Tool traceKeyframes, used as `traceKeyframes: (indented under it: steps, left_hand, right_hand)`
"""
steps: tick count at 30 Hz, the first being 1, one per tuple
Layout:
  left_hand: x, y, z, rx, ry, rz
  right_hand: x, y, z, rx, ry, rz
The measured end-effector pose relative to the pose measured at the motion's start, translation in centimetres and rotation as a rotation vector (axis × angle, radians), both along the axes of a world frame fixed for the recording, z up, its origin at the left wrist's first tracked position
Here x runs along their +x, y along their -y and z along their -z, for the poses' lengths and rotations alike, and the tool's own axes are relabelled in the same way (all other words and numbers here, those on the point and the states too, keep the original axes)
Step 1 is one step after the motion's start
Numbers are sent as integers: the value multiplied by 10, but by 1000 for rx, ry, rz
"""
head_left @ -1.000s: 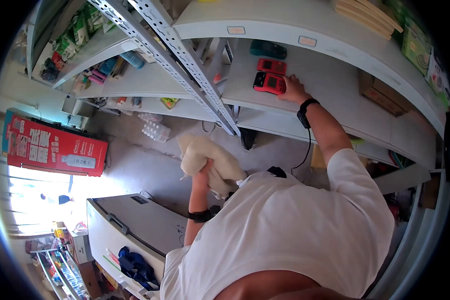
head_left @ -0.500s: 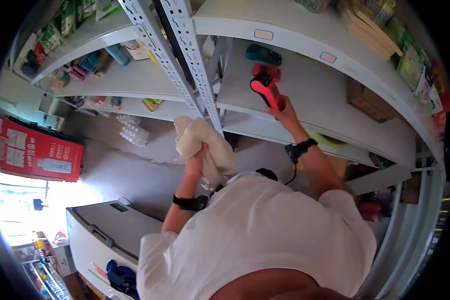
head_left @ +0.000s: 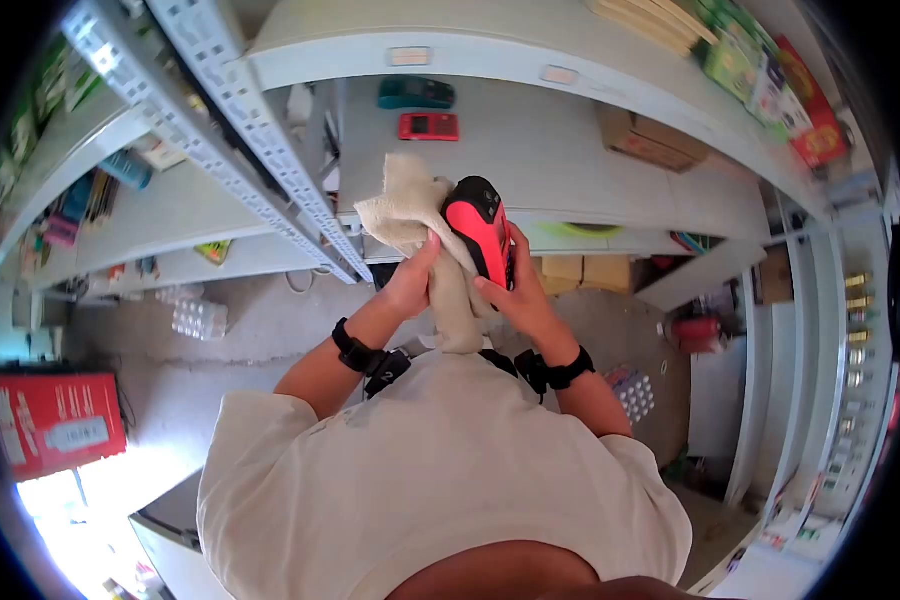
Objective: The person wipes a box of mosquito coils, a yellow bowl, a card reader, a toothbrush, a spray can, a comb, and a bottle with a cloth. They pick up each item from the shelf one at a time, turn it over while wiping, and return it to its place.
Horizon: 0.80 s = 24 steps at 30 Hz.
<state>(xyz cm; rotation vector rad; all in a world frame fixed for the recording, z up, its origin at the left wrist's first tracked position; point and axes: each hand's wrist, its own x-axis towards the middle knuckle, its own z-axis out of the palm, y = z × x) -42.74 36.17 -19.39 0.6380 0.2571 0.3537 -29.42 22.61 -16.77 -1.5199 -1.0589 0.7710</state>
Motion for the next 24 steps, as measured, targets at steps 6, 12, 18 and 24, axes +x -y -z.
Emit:
traceKeyframes:
  steps: [6,12,18,24]
  left_hand:
    - [35,-6,-31,58,-47,-2]
    - [33,49,1,379,-111,165]
    - [57,63,-12,388,-248,39]
    - [71,64,-28,278,22,-256]
  right_hand:
    - [2,39,-25,-18,-90,51]
    - [33,42,-29,155,154,161]
    - [54,51,-45,123,184,33]
    - [74,74,-46,160,-11,-95]
